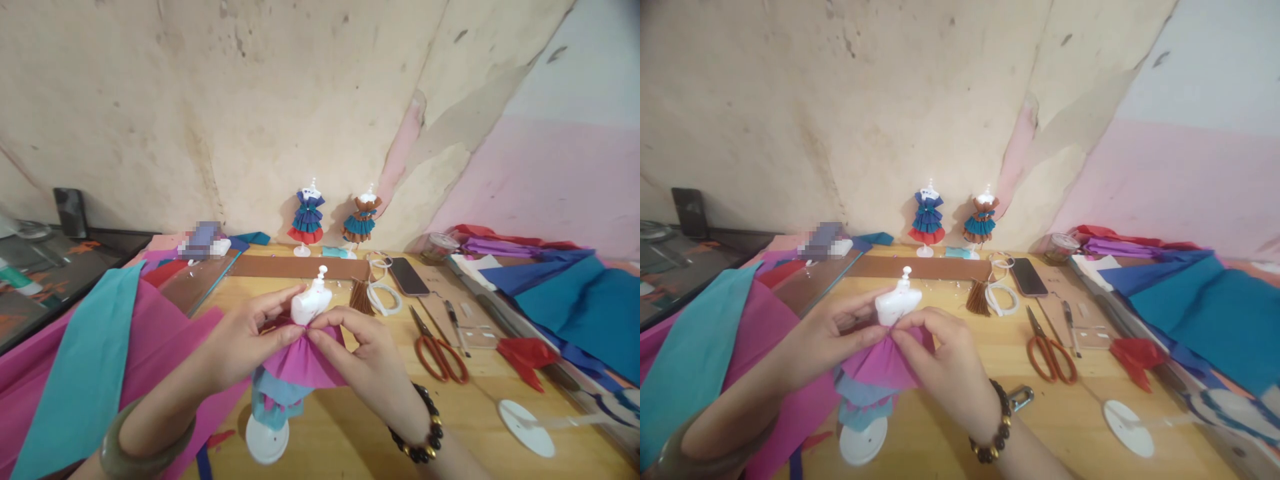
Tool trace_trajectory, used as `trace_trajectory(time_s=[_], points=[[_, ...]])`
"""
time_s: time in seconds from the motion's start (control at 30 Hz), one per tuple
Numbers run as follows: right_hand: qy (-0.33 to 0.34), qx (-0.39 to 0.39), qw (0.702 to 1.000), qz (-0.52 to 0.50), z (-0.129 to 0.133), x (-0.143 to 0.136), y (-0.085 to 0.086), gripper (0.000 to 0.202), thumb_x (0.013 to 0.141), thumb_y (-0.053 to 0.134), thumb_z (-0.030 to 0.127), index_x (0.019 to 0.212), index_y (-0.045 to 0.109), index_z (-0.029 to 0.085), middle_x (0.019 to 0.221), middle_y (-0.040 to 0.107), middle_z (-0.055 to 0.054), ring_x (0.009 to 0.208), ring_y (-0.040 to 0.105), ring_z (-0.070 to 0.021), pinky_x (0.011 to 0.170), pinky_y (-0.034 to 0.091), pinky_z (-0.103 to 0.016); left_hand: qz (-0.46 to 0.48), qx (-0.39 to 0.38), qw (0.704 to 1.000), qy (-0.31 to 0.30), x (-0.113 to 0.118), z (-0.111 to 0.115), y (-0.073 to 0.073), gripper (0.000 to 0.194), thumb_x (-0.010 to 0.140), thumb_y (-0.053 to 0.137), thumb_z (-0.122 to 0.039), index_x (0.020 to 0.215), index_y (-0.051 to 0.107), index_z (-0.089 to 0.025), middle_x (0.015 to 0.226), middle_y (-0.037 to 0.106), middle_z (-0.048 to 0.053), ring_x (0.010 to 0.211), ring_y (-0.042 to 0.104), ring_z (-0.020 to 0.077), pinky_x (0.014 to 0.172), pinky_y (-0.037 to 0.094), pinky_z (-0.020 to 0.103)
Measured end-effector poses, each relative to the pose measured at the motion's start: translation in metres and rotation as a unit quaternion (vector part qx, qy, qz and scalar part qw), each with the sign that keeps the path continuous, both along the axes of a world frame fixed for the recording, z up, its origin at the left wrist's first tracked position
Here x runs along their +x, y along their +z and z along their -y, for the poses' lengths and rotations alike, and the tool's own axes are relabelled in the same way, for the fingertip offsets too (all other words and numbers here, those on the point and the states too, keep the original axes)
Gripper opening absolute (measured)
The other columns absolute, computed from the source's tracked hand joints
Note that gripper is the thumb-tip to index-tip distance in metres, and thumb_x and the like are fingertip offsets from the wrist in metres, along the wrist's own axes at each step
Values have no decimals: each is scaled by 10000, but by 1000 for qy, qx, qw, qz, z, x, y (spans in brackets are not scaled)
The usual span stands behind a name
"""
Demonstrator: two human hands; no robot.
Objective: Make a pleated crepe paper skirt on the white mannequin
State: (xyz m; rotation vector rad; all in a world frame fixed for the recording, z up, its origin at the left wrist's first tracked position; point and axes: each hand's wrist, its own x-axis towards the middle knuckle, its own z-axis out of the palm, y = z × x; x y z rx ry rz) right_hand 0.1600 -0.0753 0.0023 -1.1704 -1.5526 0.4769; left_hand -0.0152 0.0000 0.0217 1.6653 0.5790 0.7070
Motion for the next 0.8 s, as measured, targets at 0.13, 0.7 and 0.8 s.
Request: trace_trajectory(time_s=[0.13, 0.7, 0.8], points=[[-5, -26, 1000, 8, 2, 1, 1, 88, 835, 648, 167, 811, 721, 209, 796, 764, -18, 722, 692, -154, 702, 557, -269, 3, -1, 1000, -4, -1, 0, 2, 464, 865, 675, -235, 1323, 606, -197, 1322, 671, 83, 1219, 629, 265, 1047, 509, 374], [-1, -136, 991, -14, 1, 5, -2, 120, 817, 683, 298, 841, 743, 197, 728, 732, -19, 664, 660, -165, 622, 542, -279, -34, 41, 999, 10, -3, 1, 2, 512, 868, 662, -215, 1372, 572, -227, 1301, 686, 69, 1177, 658, 258, 1039, 521, 379], [17, -106, 994, -7, 1, 6, -2, 119, 849, 653, 268, 811, 737, 194, 738, 722, -23, 679, 646, -162, 633, 526, -277, -36, 57, 998, 10, -4, 1, 0, 526, 876, 654, -220, 1391, 551, -240, 1312, 679, 65, 1184, 653, 261, 1041, 519, 386]])
